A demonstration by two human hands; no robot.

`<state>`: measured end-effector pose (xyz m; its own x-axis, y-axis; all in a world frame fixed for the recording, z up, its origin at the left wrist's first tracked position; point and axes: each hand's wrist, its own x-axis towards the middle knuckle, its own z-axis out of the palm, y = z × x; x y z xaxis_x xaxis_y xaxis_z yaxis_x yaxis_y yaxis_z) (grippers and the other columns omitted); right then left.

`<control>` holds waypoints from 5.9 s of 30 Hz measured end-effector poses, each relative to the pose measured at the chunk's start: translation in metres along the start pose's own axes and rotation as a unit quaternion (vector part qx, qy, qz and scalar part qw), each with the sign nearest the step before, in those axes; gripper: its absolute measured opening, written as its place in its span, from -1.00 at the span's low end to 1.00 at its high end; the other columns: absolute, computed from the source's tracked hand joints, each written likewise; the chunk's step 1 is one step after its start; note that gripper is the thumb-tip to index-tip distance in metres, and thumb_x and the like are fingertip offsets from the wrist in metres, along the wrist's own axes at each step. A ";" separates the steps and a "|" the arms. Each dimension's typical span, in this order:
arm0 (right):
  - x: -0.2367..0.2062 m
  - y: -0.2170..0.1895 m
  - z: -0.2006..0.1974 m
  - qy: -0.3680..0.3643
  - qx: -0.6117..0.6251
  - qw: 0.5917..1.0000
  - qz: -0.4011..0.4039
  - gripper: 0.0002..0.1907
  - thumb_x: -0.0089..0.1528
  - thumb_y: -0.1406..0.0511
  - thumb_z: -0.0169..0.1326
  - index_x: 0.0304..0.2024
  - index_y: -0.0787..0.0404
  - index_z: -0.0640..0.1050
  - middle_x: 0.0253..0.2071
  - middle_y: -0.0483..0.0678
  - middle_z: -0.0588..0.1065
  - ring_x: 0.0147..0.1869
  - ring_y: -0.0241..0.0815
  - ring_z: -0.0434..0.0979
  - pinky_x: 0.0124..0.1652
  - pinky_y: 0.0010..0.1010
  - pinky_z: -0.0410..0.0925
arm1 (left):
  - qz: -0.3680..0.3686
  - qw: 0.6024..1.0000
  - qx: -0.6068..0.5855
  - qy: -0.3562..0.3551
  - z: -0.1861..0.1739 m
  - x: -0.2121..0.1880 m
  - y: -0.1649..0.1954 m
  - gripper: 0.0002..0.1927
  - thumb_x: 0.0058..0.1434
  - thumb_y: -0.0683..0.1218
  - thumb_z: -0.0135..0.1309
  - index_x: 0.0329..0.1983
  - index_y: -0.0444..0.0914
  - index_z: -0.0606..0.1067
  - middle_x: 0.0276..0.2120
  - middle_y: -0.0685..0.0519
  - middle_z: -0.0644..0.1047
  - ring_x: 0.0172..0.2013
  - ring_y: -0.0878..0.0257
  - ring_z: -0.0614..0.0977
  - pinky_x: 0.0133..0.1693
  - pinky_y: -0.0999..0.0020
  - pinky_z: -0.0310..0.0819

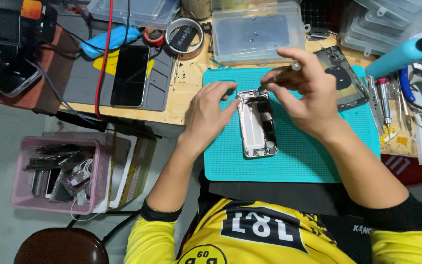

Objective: The person repairs a disassembled smartphone on a teal work mat, using a precision screwdriver to remove and reinstall small screws and reposition internal components. They pick tiny parts from a plastic container, work on the phone frame, and handle the phone body throughout.

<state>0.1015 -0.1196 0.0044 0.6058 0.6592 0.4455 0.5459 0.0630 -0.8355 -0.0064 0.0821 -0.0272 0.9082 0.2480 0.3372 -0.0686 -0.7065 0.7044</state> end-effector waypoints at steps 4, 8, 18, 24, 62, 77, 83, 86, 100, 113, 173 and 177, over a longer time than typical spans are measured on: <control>0.006 0.014 0.015 -0.029 -0.091 0.994 -0.054 -0.34 0.34 0.60 0.11 0.42 0.27 0.20 -0.03 0.10 0.62 0.09 -0.13 0.69 0.12 -0.36 0.56 | 0.016 1.000 -0.001 0.006 0.005 -0.008 -0.006 -0.63 0.12 -0.11 0.30 -0.01 -0.30 0.55 -0.16 -0.03 0.60 -0.18 0.08 0.62 -0.08 0.19 0.49; 0.012 0.015 0.019 -0.042 -0.111 0.991 -0.069 -0.36 0.32 0.60 0.12 0.40 0.25 0.25 -0.06 0.08 0.61 0.06 -0.12 0.70 0.06 -0.38 0.56 | 0.031 0.999 0.003 0.012 0.004 -0.009 -0.008 -0.64 0.12 -0.10 0.32 -0.04 -0.30 0.55 -0.15 -0.03 0.60 -0.13 0.05 0.59 -0.05 0.18 0.48; 0.020 0.010 0.023 -0.069 -0.108 0.989 -0.070 -0.37 0.29 0.62 0.13 0.38 0.23 0.32 -0.08 0.08 0.58 0.05 -0.12 0.69 0.08 -0.36 0.56 | 0.020 1.000 -0.007 0.008 0.003 -0.009 -0.005 -0.62 0.12 -0.10 0.30 0.01 -0.23 0.57 -0.12 0.04 0.62 -0.13 0.07 0.58 -0.05 0.20 0.48; 0.029 0.008 0.024 -0.103 -0.155 0.979 -0.083 -0.37 0.28 0.59 0.15 0.37 0.20 0.35 -0.10 0.05 0.59 0.03 -0.10 0.69 0.03 -0.36 0.55 | 0.033 0.999 0.005 0.000 0.004 -0.010 -0.006 -0.51 0.15 -0.12 0.26 0.17 -0.19 0.49 -0.14 0.06 0.62 -0.09 0.06 0.57 -0.01 0.15 0.43; 0.028 0.018 0.015 -0.063 -0.120 0.989 -0.051 -0.50 0.27 0.53 0.24 0.25 0.28 0.47 -0.13 0.04 0.62 -0.06 -0.21 0.70 -0.02 -0.41 0.55 | -0.010 0.998 -0.054 -0.002 0.009 -0.011 -0.008 -0.43 0.13 -0.11 0.26 0.24 -0.18 0.44 -0.08 0.17 0.65 -0.14 0.22 0.62 0.02 0.24 0.44; 0.025 -0.004 -0.018 0.071 0.111 0.991 0.002 -0.60 0.37 0.53 0.05 0.25 0.31 0.35 -0.12 -0.07 0.60 -0.02 -0.34 0.66 0.04 -0.53 0.56 | 0.001 1.000 -0.029 -0.005 0.010 -0.009 -0.007 -0.45 0.11 -0.13 0.25 0.21 -0.23 0.46 -0.10 0.10 0.63 -0.13 0.18 0.61 0.01 0.21 0.44; 0.009 0.009 -0.061 -0.022 -0.293 0.944 0.147 -0.85 0.38 0.37 0.18 -0.08 0.36 0.63 -0.43 0.12 0.50 -0.38 -0.08 0.47 -0.32 -0.22 0.35 | 0.044 0.994 0.096 0.026 0.014 -0.005 -0.001 -0.70 0.14 -0.04 0.31 -0.13 -0.28 0.59 -0.31 -0.01 0.51 -0.17 0.04 0.53 -0.09 0.13 0.41; -0.002 0.025 -0.045 -0.083 -0.309 0.941 0.110 -0.69 0.16 0.25 0.34 -0.15 0.34 0.65 -0.33 0.14 0.56 -0.30 0.02 0.56 -0.26 -0.16 0.40 | 0.057 0.991 0.118 0.029 0.015 -0.006 -0.001 -0.68 0.08 0.01 0.35 -0.22 -0.28 0.60 -0.31 -0.03 0.49 -0.20 0.00 0.51 -0.13 0.09 0.39; 0.001 0.028 -0.027 -0.086 -0.243 0.949 0.180 -0.81 0.19 0.33 0.29 -0.20 0.31 0.63 -0.36 0.04 0.58 -0.35 -0.14 0.56 -0.30 -0.26 0.39 | -0.039 0.998 0.051 -0.021 0.017 0.000 0.001 -0.70 0.07 -0.06 0.34 -0.23 -0.30 0.54 -0.30 -0.01 0.50 -0.25 0.09 0.60 -0.21 0.12 0.48; 0.001 -0.009 0.002 0.002 -0.134 0.987 0.094 -0.88 0.21 0.43 0.29 -0.20 0.31 0.65 -0.50 -0.09 0.52 -0.43 -0.46 0.38 -0.39 -0.55 0.32 | -0.095 0.932 -0.348 -0.043 0.032 0.001 0.004 -0.78 0.26 -0.23 0.19 -0.06 -0.34 0.46 -0.29 0.06 0.63 -0.32 0.45 0.62 -0.27 0.55 0.55; 0.001 -0.011 -0.008 -0.030 -0.224 0.974 -0.017 -0.88 0.23 0.39 0.25 -0.22 0.33 0.61 -0.39 0.05 0.47 -0.33 -0.07 0.49 -0.32 -0.30 0.34 | -0.023 0.946 -0.320 0.049 0.034 -0.014 0.015 -0.66 0.27 -0.23 0.26 0.12 -0.24 0.57 -0.16 0.10 0.67 -0.16 0.44 0.68 -0.20 0.57 0.57; 0.002 -0.012 -0.006 -0.024 -0.238 0.971 -0.006 -0.86 0.23 0.38 0.27 -0.24 0.35 0.60 -0.40 0.06 0.45 -0.36 -0.05 0.48 -0.35 -0.27 0.32 | -0.037 0.948 -0.313 0.049 0.035 -0.016 0.014 -0.63 0.25 -0.22 0.29 0.13 -0.25 0.57 -0.19 0.10 0.66 -0.17 0.46 0.65 -0.22 0.59 0.53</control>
<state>0.0997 -0.1234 0.0176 0.5766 0.6952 0.4292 0.7652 -0.2754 -0.5819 -0.0072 0.0452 -0.0445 0.8796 0.3634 0.3068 -0.2653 -0.1607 0.9507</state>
